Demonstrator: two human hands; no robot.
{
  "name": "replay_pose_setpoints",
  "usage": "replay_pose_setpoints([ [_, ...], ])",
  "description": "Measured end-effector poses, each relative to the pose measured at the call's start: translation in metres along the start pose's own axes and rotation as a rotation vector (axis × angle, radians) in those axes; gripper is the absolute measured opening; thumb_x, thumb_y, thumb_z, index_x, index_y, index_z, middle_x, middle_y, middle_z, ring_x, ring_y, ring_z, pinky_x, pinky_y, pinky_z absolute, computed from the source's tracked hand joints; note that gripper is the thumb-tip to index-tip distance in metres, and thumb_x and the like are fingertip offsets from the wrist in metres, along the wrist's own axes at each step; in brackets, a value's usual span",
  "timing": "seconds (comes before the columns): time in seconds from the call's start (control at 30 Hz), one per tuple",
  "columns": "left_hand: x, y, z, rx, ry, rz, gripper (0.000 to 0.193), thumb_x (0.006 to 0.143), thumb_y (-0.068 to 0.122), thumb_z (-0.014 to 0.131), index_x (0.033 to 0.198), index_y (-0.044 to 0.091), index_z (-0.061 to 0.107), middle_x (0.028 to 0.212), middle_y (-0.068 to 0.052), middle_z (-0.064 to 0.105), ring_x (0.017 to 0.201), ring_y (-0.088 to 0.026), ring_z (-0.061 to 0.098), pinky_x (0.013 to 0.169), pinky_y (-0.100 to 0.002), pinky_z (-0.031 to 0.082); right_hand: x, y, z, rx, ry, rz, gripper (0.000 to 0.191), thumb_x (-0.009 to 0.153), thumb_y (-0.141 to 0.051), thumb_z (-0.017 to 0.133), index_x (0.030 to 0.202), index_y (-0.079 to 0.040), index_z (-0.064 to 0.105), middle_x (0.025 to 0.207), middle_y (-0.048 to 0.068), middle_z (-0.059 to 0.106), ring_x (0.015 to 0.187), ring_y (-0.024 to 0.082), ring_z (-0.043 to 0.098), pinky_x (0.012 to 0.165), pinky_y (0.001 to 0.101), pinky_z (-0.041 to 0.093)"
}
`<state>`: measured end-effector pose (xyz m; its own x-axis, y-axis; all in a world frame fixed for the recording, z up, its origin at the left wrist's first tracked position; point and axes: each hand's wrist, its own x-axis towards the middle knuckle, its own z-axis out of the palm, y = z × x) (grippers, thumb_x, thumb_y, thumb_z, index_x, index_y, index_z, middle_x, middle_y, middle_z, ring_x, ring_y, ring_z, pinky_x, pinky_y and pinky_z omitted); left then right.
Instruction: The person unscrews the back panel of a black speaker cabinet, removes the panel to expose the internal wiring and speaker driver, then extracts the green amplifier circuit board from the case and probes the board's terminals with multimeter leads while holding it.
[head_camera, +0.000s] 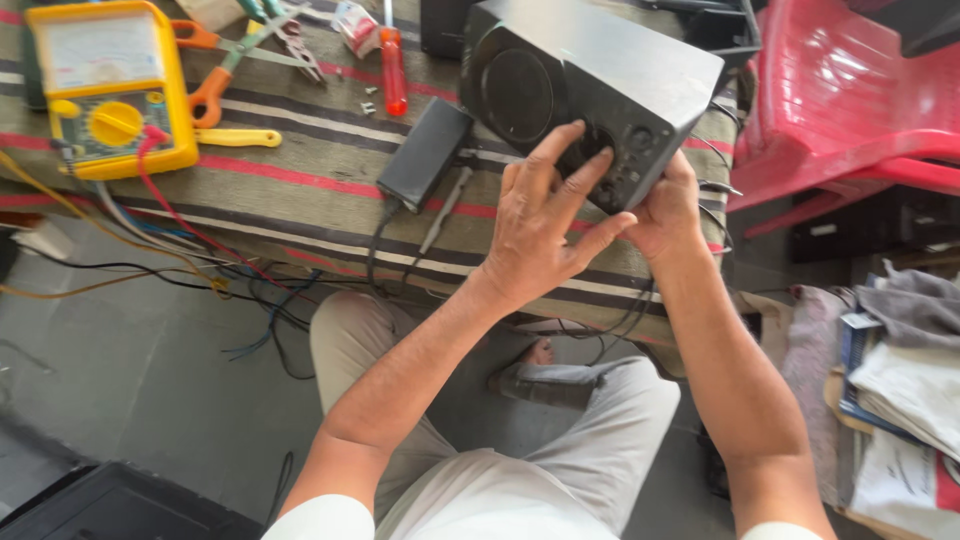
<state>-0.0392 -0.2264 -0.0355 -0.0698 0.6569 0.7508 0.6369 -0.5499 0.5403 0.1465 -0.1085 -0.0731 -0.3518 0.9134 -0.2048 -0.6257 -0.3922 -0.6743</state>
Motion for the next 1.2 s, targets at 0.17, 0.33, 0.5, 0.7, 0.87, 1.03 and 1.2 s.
replay_pose_setpoints([
  [0.17,0.005,0.025,0.014,0.03,0.042,0.064,0.055,0.098,0.047,0.077,0.137,0.011,0.063,0.151,-0.012,0.046,0.12,-0.026,0.057,0.102,-0.042,0.042,-0.001,-0.002,-0.01,-0.05,0.023,-0.017,0.027,0.11,-0.023,0.05,0.117,-0.002,0.065,0.108,0.013,0.071,0.09,0.025,0.073,0.073,0.0357,0.062],
  [0.33,0.015,0.03,0.017,0.022,0.036,0.022,0.048,0.101,0.039,0.076,0.136,0.007,0.064,0.148,-0.013,0.051,0.12,-0.026,0.059,0.104,-0.043,0.043,0.005,-0.001,-0.016,0.067,0.064,-0.001,0.028,0.107,-0.026,0.05,0.115,-0.002,0.064,0.108,0.012,0.069,0.093,0.026,0.072,0.078,0.0384,0.064],
  [0.5,0.023,0.022,0.01,-0.107,0.116,-0.033,0.04,0.105,0.029,0.073,0.135,0.006,0.059,0.141,-0.014,0.056,0.117,-0.03,0.064,0.095,-0.04,0.053,0.007,0.003,-0.011,0.058,0.078,-0.013,0.031,0.11,-0.024,0.048,0.119,0.002,0.063,0.11,0.014,0.07,0.096,0.026,0.072,0.081,0.0387,0.063],
  [0.7,0.038,0.015,0.004,-0.197,0.076,-0.149,0.039,0.108,0.018,0.068,0.14,0.003,0.052,0.117,-0.013,0.061,0.097,-0.03,0.068,0.08,-0.039,0.055,0.009,0.003,-0.015,0.05,0.046,0.054,0.037,0.113,-0.027,0.035,0.114,0.001,0.06,0.098,0.013,0.071,0.082,0.026,0.073,0.067,0.0399,0.062],
  [0.87,0.051,0.011,0.002,-0.173,0.066,-0.193,0.033,0.105,0.016,0.069,0.133,0.002,0.057,0.112,-0.011,0.063,0.093,-0.028,0.069,0.079,-0.042,0.056,0.01,0.0,-0.017,-0.074,-0.085,0.047,0.041,0.114,-0.028,0.032,0.113,0.001,0.062,0.093,0.015,0.072,0.077,0.028,0.072,0.06,0.0384,0.059],
  [1.03,0.052,0.012,0.002,-0.016,0.161,-0.057,0.022,0.103,0.015,0.071,0.119,0.003,0.062,0.121,-0.011,0.06,0.112,-0.031,0.064,0.096,-0.042,0.056,0.004,0.0,-0.002,-0.088,-0.011,0.055,0.04,0.11,-0.027,0.031,0.116,0.0,0.06,0.099,0.013,0.073,0.085,0.025,0.075,0.069,0.0392,0.064],
  [1.2,0.051,0.011,0.007,0.02,0.195,-0.012,0.02,0.102,0.009,0.067,0.117,-0.001,0.058,0.131,-0.018,0.058,0.124,-0.038,0.059,0.107,-0.045,0.051,0.001,0.01,-0.001,-0.063,0.115,-0.102,0.035,0.113,-0.028,0.038,0.122,-0.003,0.06,0.109,0.009,0.073,0.095,0.018,0.074,0.084,0.0316,0.063],
])
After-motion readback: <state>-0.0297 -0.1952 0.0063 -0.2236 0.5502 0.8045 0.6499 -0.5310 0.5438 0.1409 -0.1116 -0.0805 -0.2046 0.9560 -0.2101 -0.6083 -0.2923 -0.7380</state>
